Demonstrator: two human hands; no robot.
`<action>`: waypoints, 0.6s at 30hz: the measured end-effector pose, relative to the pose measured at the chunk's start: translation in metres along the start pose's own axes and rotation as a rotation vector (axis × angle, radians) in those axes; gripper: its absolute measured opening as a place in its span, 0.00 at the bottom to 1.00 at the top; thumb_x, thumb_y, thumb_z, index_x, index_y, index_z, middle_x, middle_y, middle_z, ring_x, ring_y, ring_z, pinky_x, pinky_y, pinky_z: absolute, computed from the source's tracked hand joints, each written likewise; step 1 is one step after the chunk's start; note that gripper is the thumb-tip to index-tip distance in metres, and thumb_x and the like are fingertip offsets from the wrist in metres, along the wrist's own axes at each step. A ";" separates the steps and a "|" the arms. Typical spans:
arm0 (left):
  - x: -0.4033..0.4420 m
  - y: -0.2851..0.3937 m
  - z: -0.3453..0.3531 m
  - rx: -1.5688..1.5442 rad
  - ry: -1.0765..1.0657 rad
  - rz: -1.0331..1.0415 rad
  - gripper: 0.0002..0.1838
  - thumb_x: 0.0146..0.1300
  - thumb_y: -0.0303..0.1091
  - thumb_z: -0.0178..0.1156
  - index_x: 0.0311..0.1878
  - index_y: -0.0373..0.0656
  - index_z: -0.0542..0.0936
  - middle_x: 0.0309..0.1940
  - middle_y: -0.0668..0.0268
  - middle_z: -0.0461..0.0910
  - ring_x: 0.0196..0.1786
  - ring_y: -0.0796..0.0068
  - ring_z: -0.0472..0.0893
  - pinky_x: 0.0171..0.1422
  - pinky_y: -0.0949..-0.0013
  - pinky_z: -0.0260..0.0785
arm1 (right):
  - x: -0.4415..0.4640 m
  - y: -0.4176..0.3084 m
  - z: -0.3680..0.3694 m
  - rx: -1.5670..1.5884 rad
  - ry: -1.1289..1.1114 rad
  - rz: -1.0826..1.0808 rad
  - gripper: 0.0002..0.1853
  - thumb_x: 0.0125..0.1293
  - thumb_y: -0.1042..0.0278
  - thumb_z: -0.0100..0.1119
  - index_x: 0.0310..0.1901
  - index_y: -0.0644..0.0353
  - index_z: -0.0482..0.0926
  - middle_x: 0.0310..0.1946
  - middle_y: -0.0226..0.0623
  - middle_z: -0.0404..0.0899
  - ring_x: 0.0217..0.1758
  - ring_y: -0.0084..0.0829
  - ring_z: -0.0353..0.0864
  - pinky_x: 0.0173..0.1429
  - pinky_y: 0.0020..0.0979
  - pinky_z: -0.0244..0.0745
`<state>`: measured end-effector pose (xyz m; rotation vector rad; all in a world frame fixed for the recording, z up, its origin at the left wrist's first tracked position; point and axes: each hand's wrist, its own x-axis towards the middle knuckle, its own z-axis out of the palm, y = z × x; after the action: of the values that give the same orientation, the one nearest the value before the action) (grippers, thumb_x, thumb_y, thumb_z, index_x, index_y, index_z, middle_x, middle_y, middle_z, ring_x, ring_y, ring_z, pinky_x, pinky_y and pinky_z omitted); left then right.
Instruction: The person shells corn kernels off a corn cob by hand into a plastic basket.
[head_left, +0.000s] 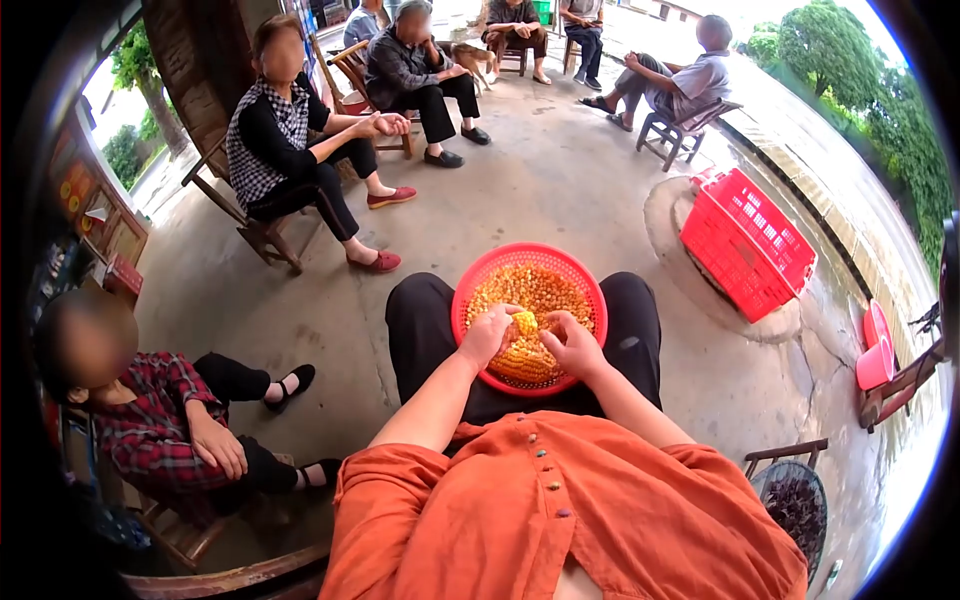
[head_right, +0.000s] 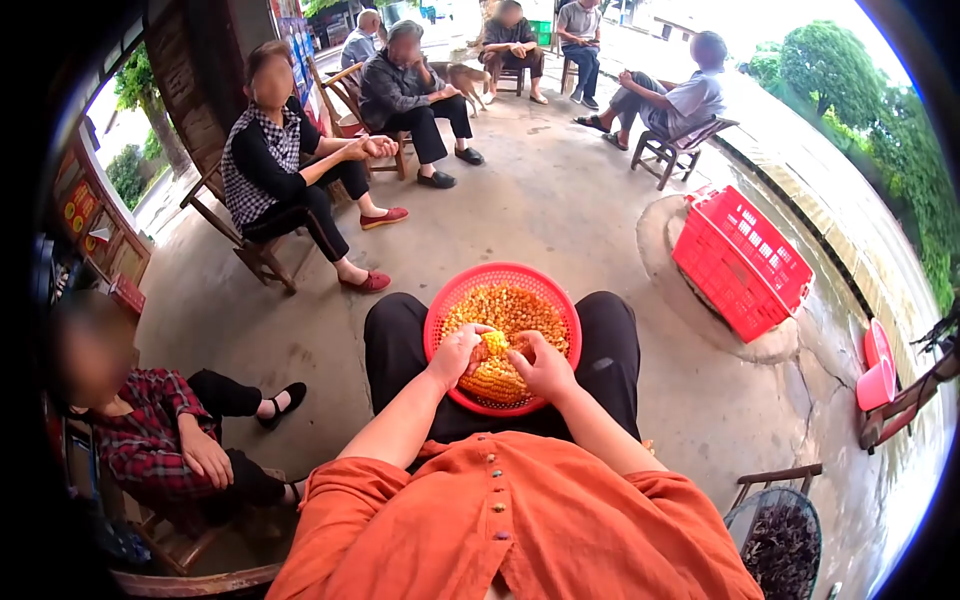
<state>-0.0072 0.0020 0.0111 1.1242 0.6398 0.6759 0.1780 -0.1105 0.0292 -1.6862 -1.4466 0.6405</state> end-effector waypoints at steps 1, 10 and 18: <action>-0.002 0.002 0.002 0.056 -0.017 0.003 0.15 0.73 0.35 0.45 0.55 0.42 0.76 0.27 0.70 0.76 0.18 0.83 0.67 0.22 0.76 0.61 | 0.006 0.004 0.001 0.233 -0.099 0.013 0.24 0.72 0.54 0.60 0.60 0.61 0.71 0.35 0.36 0.81 0.39 0.26 0.82 0.44 0.29 0.77; -0.007 0.011 0.013 0.100 -0.028 -0.050 0.12 0.76 0.39 0.48 0.54 0.46 0.76 0.40 0.71 0.79 0.35 0.85 0.77 0.38 0.78 0.72 | 0.019 0.013 0.010 0.730 -0.289 0.166 0.22 0.73 0.64 0.59 0.64 0.60 0.67 0.45 0.31 0.79 0.43 0.21 0.79 0.48 0.25 0.76; -0.001 0.000 0.006 0.165 -0.083 -0.060 0.14 0.75 0.47 0.54 0.48 0.45 0.78 0.36 0.73 0.78 0.32 0.87 0.74 0.36 0.78 0.70 | 0.015 0.015 0.014 0.732 -0.202 0.128 0.23 0.70 0.67 0.62 0.63 0.59 0.68 0.46 0.30 0.79 0.46 0.21 0.79 0.49 0.25 0.75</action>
<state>-0.0034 -0.0027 0.0136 1.2737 0.6648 0.5294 0.1787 -0.0929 0.0112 -1.1544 -1.0419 1.2602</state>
